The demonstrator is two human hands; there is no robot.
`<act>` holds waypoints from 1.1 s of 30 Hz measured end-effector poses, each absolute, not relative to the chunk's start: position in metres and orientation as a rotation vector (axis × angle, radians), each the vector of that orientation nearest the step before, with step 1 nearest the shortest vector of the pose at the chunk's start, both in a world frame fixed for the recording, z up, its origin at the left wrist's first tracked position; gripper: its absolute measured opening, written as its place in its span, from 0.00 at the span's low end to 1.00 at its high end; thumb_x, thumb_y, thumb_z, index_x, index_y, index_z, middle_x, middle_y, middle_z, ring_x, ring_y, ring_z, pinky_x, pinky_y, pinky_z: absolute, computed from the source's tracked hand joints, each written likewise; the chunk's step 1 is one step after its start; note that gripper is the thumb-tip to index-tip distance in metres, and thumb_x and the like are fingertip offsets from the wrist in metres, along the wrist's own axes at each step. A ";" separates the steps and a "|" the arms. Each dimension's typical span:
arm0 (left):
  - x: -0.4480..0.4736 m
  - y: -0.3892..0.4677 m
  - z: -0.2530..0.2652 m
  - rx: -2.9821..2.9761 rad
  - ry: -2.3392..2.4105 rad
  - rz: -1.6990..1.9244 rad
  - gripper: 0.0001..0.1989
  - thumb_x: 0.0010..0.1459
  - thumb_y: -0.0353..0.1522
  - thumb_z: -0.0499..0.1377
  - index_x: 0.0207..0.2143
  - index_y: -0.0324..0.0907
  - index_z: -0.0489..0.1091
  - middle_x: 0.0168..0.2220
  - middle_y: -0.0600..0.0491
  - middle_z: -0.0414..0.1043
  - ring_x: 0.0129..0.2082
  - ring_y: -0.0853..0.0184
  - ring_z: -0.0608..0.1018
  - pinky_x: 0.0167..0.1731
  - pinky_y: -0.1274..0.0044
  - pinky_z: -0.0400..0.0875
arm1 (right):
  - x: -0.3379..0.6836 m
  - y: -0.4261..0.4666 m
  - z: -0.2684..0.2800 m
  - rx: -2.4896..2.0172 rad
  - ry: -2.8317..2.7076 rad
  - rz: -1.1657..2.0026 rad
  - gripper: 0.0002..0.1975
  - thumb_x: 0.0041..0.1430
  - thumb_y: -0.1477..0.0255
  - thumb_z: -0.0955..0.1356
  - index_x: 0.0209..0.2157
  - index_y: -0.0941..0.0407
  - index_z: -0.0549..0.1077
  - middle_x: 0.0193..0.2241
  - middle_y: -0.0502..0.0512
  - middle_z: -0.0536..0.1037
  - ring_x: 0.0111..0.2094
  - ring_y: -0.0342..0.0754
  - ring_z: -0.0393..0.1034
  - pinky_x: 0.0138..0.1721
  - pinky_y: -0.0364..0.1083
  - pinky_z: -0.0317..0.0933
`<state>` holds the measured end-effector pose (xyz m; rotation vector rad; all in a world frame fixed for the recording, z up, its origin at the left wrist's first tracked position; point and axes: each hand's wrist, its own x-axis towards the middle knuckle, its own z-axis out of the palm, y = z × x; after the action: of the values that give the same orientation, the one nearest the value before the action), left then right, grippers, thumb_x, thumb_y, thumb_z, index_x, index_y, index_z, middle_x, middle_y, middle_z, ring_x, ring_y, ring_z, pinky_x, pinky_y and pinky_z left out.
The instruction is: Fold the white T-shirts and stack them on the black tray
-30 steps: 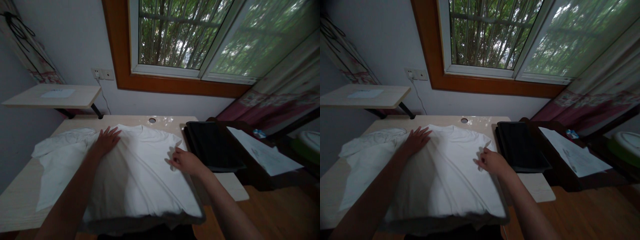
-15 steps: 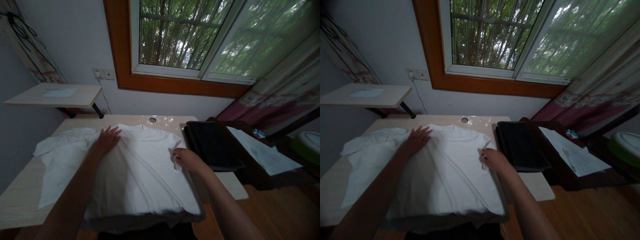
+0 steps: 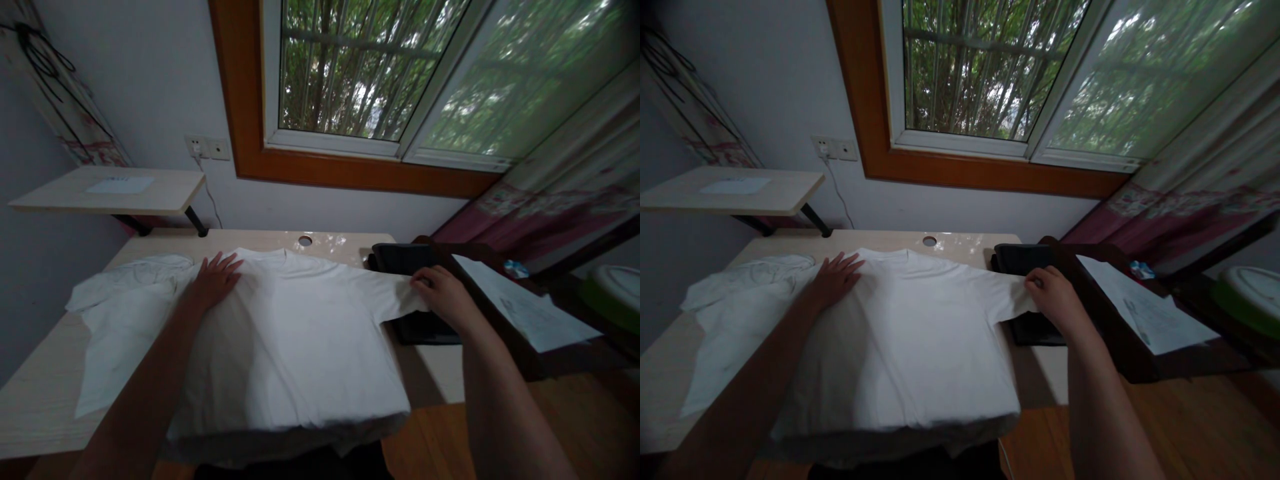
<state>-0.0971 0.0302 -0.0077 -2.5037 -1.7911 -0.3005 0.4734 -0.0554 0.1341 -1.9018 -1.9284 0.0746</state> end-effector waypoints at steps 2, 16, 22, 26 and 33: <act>-0.097 0.030 -0.008 -2.495 -1.789 -0.295 0.27 0.72 0.45 0.45 0.68 0.52 0.62 0.73 0.53 0.55 0.73 0.46 0.54 0.68 0.45 0.46 | 0.469 -0.059 0.135 -1.794 -1.968 0.262 0.08 0.59 0.67 0.65 0.31 0.54 0.75 0.32 0.54 0.71 0.35 0.51 0.69 0.39 0.48 0.63; -0.099 0.032 -0.011 -2.484 -1.755 -0.337 0.25 0.71 0.44 0.46 0.67 0.53 0.64 0.72 0.54 0.57 0.72 0.48 0.56 0.68 0.47 0.47 | 0.369 -0.079 0.113 -1.128 -2.300 1.620 0.16 0.65 0.61 0.68 0.49 0.55 0.75 0.44 0.55 0.78 0.45 0.49 0.73 0.48 0.47 0.65; -0.101 0.033 -0.015 -2.479 -1.755 -0.379 0.25 0.71 0.45 0.47 0.67 0.55 0.64 0.71 0.55 0.58 0.72 0.48 0.56 0.68 0.47 0.48 | 0.381 -0.059 0.082 -1.793 -2.087 0.782 0.12 0.68 0.62 0.63 0.38 0.56 0.73 0.34 0.58 0.80 0.36 0.51 0.74 0.40 0.47 0.63; -0.100 0.033 -0.015 -2.487 -1.745 -0.367 0.25 0.71 0.45 0.47 0.67 0.53 0.64 0.71 0.54 0.58 0.72 0.47 0.56 0.67 0.46 0.49 | 0.388 -0.056 0.066 -1.888 -2.109 0.692 0.15 0.66 0.60 0.65 0.42 0.57 0.75 0.42 0.65 0.81 0.44 0.56 0.76 0.47 0.49 0.64; -0.099 0.033 -0.015 -2.471 -1.755 -0.362 0.25 0.71 0.45 0.47 0.66 0.54 0.64 0.71 0.54 0.58 0.72 0.48 0.57 0.68 0.48 0.48 | 0.386 -0.057 0.045 -1.791 -1.896 1.064 0.21 0.59 0.55 0.71 0.47 0.56 0.75 0.44 0.61 0.82 0.44 0.54 0.76 0.44 0.48 0.66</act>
<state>-0.0993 0.0327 -0.0145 -2.4705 -1.7552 -0.3624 0.3861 -0.0565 0.0448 -1.7909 -1.8956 1.0645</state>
